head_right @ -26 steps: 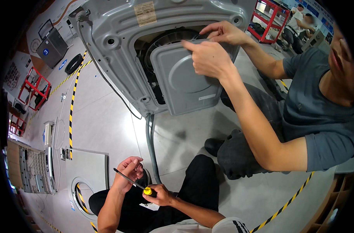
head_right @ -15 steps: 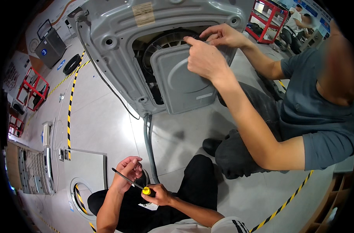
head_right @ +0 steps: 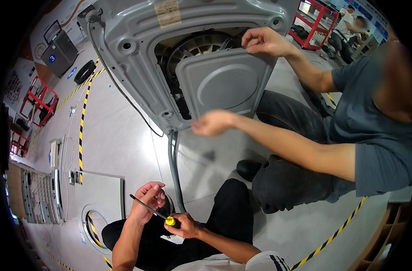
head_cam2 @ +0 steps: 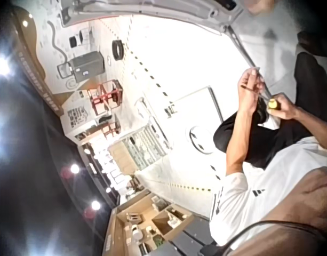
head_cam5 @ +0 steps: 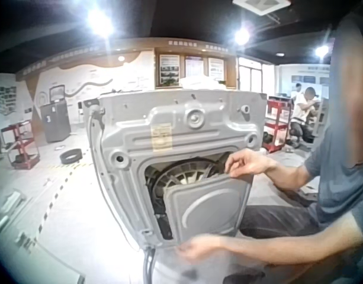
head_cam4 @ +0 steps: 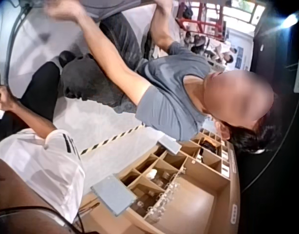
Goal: The person removes a back panel from a washing machine by hand, unscrews a center bolt with an electric drill, and removes a rubber belt and a metal pulley wheel from the rear of the drum.
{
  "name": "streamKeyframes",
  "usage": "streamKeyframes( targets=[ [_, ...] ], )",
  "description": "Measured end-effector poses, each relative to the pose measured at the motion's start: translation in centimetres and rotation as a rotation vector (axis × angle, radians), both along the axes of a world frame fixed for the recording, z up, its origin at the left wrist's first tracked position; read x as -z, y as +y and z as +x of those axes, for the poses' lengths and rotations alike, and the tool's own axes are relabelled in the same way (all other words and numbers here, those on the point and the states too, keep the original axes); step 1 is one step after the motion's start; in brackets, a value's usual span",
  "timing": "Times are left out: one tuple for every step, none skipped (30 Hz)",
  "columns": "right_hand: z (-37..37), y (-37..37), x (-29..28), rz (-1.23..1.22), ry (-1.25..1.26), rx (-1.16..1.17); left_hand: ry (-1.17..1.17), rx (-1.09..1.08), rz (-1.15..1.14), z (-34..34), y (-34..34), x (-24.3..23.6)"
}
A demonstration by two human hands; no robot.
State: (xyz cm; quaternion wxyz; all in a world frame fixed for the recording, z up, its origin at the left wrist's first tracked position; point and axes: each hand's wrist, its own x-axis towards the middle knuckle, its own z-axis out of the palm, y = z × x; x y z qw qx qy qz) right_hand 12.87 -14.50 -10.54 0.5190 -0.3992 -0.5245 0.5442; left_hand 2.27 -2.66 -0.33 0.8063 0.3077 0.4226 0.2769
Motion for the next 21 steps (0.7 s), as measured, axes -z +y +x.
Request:
streamKeyframes(
  targets=[
    [0.02, -0.02, 0.01, -0.004, -0.002, -0.001, -0.004, 0.001, 0.002, 0.02, 0.02, 0.02],
    [0.01, -0.06, 0.06, -0.001, 0.0, 0.002, -0.008, 0.003, 0.003, 0.03, 0.02, 0.06],
    [0.0, -0.08, 0.09, 0.004, 0.002, 0.006, -0.004, 0.002, 0.006, 0.04, 0.02, 0.06],
    [0.0, -0.09, 0.12, 0.01, 0.004, 0.009, -0.001, 0.001, 0.009, 0.03, 0.01, 0.08],
    [0.02, -0.08, 0.13, 0.017, 0.003, 0.013, 0.003, 0.0, 0.012, 0.03, 0.0, 0.08],
    [0.01, -0.12, 0.18, 0.021, 0.001, 0.018, 0.004, 0.0, 0.015, 0.01, -0.01, 0.12],
    [0.0, -0.15, 0.22, 0.026, 0.0, 0.023, 0.006, -0.001, 0.018, -0.01, -0.01, 0.14],
    [0.02, -0.17, 0.23, 0.017, 0.0, 0.017, 0.008, -0.001, 0.021, -0.03, -0.02, 0.17],
    [0.07, -0.17, 0.21, 0.007, 0.002, 0.012, 0.009, -0.003, 0.02, -0.04, -0.03, 0.21],
    [0.07, -0.19, 0.2, -0.003, 0.003, 0.007, 0.01, -0.005, 0.02, -0.05, -0.03, 0.27],
    [0.02, -0.23, 0.25, 0.002, 0.003, 0.01, 0.01, -0.007, 0.019, -0.06, -0.04, 0.31],
    [-0.02, -0.25, 0.34, 0.008, 0.001, 0.014, 0.007, -0.007, 0.018, -0.07, -0.05, 0.32],
    [-0.05, -0.28, 0.39, 0.014, 0.0, 0.017, 0.004, -0.007, 0.016, -0.07, -0.07, 0.32],
    [-0.04, -0.31, 0.33, 0.005, 0.001, 0.013, 0.001, -0.007, 0.015, -0.09, -0.08, 0.33],
    [-0.02, -0.32, 0.2, -0.003, 0.002, 0.007, 0.003, -0.009, 0.019, -0.09, -0.08, 0.34],
    [-0.04, -0.32, 0.12, -0.012, 0.004, 0.002, 0.006, -0.011, 0.022, -0.08, -0.08, 0.34],
    [-0.09, -0.33, 0.1, -0.012, 0.002, 0.0, 0.009, -0.013, 0.026, -0.09, -0.06, 0.35],
    [-0.1, -0.34, 0.06, -0.011, -0.002, -0.001, 0.0, -0.008, 0.024, -0.12, -0.05, 0.35],
    [-0.12, -0.35, 0.04, -0.01, -0.005, -0.003, -0.009, -0.004, 0.021, -0.17, -0.04, 0.34],
    [-0.14, -0.38, 0.03, -0.009, -0.008, -0.001, -0.018, 0.001, 0.019, -0.2, -0.02, 0.33],
    [-0.15, -0.39, 0.02, -0.007, -0.011, 0.001, -0.015, 0.003, 0.02, -0.19, 0.0, 0.24]
  ],
)
